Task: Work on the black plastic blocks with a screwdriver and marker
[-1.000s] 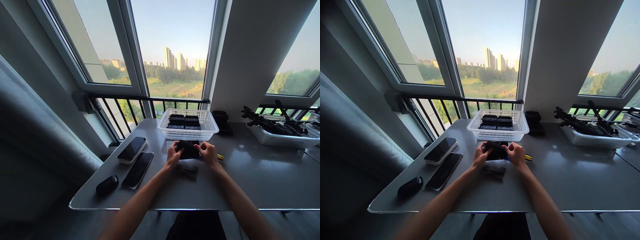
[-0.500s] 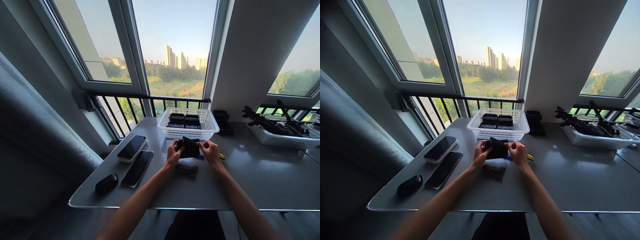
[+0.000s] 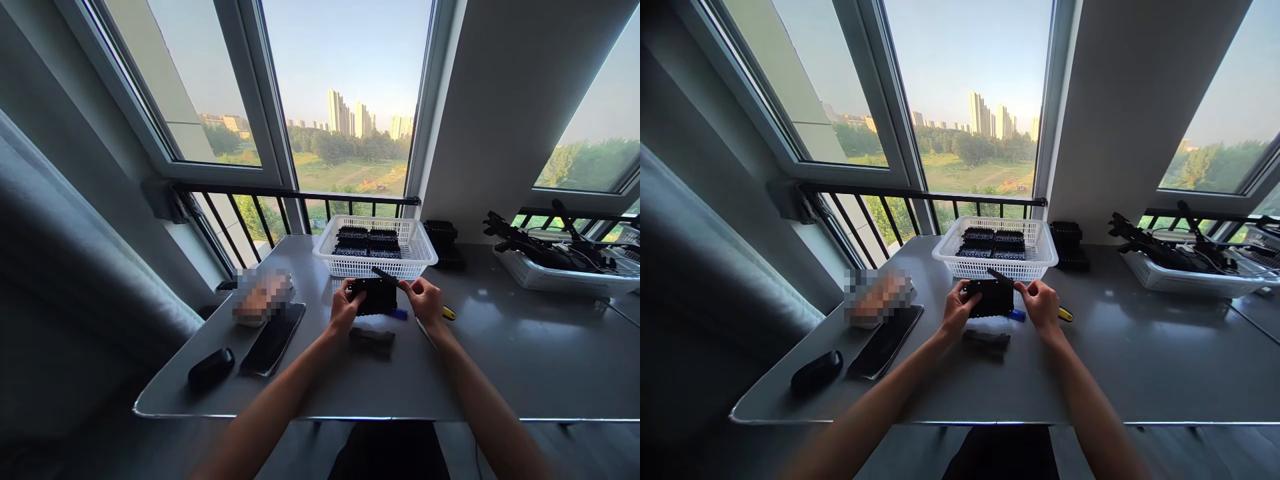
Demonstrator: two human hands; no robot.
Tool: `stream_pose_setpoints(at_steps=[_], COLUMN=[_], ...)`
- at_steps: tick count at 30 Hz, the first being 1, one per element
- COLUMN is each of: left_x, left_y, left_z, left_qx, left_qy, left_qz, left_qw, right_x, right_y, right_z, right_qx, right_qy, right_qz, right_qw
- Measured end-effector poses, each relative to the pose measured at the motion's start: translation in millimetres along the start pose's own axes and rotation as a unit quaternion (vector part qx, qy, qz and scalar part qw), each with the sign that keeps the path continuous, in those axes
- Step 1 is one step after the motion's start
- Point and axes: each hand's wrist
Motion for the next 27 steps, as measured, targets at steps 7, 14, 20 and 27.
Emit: stream_pose_setpoints(at_steps=[7, 14, 20, 27], left_x=[1, 0, -4, -3], left_y=[1.3, 3.7, 2.6, -0.1], left_z=[1, 8, 4, 1], left_qx=[0.02, 0.075, 0.059, 0.033], left_qy=[0.019, 0.023, -0.009, 0.018], left_qz=[-0.024, -0.051, 0.014, -0.01], left_qw=[0.999, 0.996, 0.998, 0.999], right_x=[2, 19, 6, 6], right_y=[-8, -7, -11, -7], right_z=[-5, 1, -9, -8], right_qx=[-0.008, 0.056, 0.078, 0.09], right_qy=[0.018, -0.002, -0.011, -0.053], right_qz=[0.001, 0.008, -0.067, -0.072], right_qw=[1.0, 0.998, 0.995, 0.992])
Point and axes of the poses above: each hand's wrist, its own z-axis away from the middle knuckle, its own y-axis out of the palm, x = y × z, and after that the axes turned 5 degrees about -x, right-handed
